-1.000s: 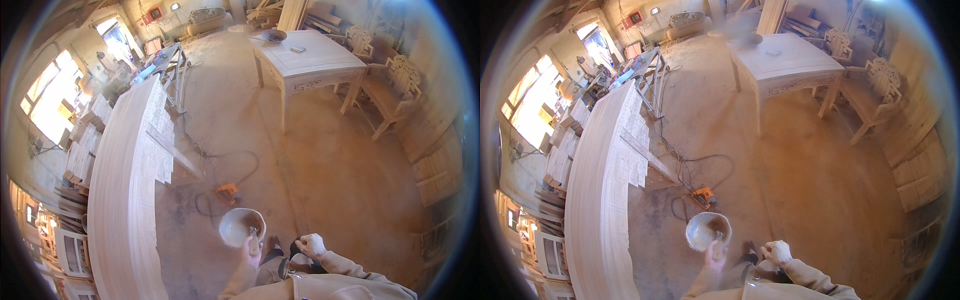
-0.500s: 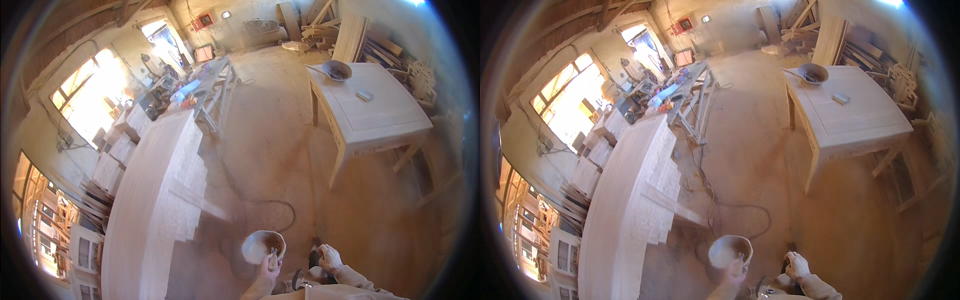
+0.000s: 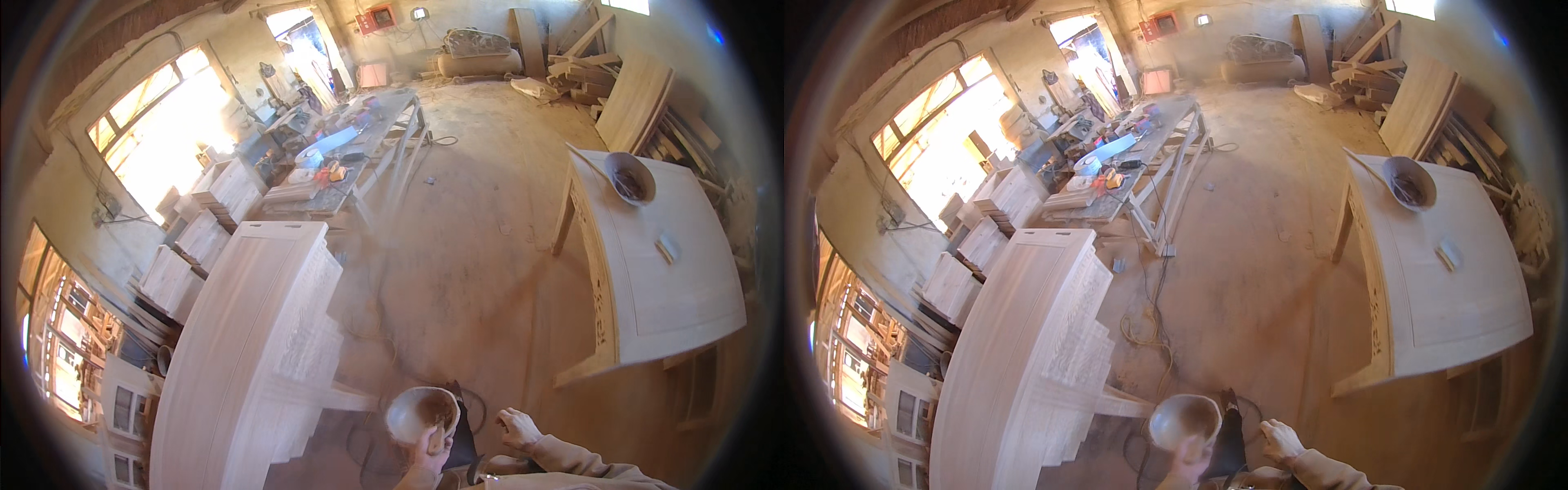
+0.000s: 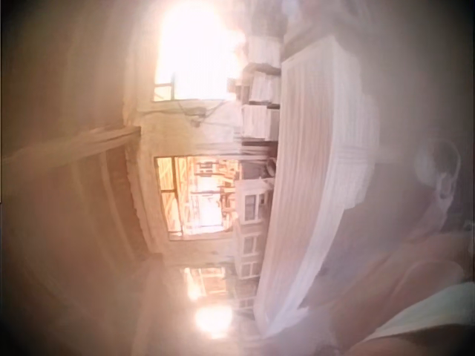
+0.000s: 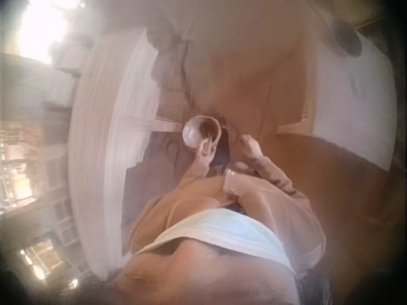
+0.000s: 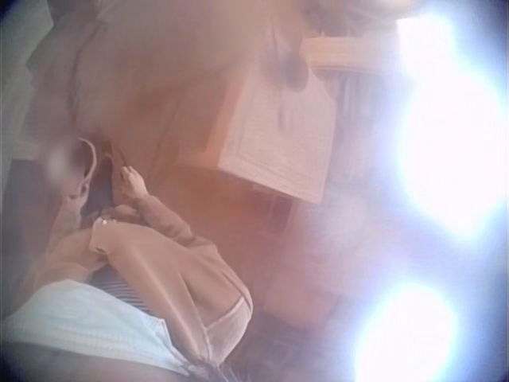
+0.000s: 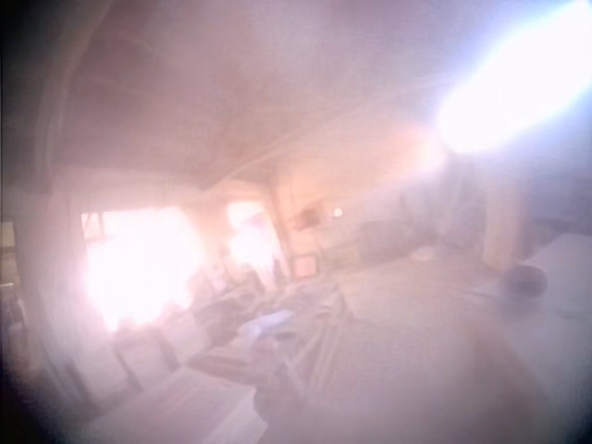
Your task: The person walks through a woodworking shop carrying a small bowl and a stick, then stops at a workbench to stir a beige paste. They add a white powder from a small bag and continue mixing, then pour a liquid from a plastic bottle into the bowl and mix again.
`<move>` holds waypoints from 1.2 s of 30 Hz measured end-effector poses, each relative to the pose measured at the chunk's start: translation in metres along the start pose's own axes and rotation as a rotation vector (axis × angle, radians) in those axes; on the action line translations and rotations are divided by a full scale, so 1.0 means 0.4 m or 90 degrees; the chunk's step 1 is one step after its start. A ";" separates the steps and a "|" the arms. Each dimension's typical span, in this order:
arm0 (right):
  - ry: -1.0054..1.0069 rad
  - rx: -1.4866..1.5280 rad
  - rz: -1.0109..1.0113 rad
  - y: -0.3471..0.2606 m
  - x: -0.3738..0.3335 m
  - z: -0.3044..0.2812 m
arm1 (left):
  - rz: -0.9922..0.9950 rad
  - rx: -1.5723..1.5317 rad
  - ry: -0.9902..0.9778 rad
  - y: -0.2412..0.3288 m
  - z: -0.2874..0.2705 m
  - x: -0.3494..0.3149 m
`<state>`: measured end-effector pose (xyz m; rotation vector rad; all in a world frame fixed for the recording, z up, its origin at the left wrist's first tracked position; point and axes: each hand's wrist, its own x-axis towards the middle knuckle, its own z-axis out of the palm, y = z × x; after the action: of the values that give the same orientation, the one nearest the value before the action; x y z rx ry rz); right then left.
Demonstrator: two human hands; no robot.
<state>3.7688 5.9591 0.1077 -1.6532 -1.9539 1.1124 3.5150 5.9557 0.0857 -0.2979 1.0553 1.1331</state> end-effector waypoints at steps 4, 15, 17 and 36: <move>0.027 -0.050 0.048 -0.024 0.290 -0.049 | 0.004 0.018 -0.004 0.130 0.204 0.212; 0.032 0.003 0.234 -0.052 0.859 -0.307 | -0.066 0.008 -0.085 0.482 0.733 0.545; 0.033 0.001 0.215 -0.041 0.955 -0.343 | -0.075 -0.003 -0.074 0.513 0.801 0.612; -0.116 -0.137 0.145 0.119 2.031 -0.826 | 0.456 0.388 -0.064 0.802 1.498 1.193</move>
<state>3.8212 6.8359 0.1041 -1.9925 -2.1001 1.2074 3.5771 6.7838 0.1036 0.6640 1.4054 1.3558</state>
